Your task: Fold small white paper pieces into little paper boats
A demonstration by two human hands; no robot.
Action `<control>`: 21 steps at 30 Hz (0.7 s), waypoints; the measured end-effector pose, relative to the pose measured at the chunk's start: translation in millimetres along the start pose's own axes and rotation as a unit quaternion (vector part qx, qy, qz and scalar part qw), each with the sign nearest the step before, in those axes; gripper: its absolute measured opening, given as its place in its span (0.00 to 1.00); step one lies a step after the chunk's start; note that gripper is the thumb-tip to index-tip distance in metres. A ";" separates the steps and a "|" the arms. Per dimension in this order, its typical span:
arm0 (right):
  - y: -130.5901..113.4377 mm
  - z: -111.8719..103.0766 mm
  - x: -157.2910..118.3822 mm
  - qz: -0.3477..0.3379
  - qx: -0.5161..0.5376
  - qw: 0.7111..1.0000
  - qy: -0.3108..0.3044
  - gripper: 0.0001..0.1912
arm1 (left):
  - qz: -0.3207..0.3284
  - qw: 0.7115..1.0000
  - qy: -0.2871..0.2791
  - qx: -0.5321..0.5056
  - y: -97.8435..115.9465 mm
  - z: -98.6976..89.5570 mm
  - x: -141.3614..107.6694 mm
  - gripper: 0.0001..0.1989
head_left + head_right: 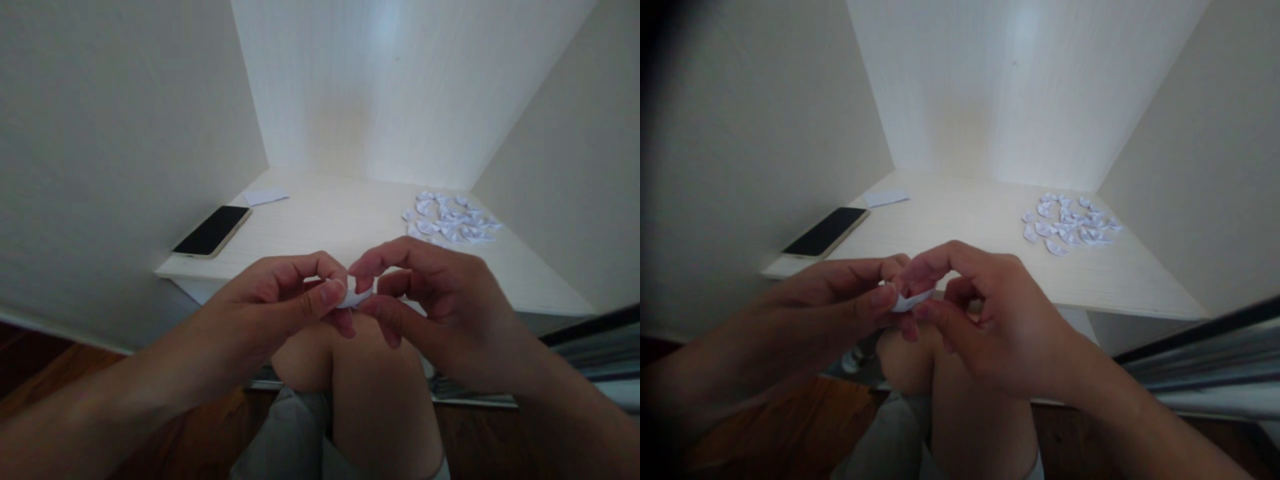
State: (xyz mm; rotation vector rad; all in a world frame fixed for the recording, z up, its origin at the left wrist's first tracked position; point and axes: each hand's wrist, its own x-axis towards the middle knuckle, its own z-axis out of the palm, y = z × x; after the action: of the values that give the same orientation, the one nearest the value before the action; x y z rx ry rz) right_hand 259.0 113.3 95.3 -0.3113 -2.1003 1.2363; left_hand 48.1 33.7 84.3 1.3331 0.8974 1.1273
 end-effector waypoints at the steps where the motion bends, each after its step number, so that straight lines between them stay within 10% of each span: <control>1: -1.6 -3.2 0.9 -0.004 -0.008 1.000 -0.017 0.09 | 0.003 1.000 -0.009 0.003 -0.6 -1.1 0.2 0.11; 21: -5.1 -2.0 5.7 -0.022 -0.007 0.998 -0.060 0.08 | 0.016 0.996 -0.084 -0.009 -13.9 -23.6 4.9 0.09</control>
State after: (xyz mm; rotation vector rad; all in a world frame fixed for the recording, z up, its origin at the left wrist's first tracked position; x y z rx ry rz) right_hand 256.6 115.0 102.7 -0.2005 -2.2073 1.2418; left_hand 28.0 45.9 69.4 1.4096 0.7427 1.0284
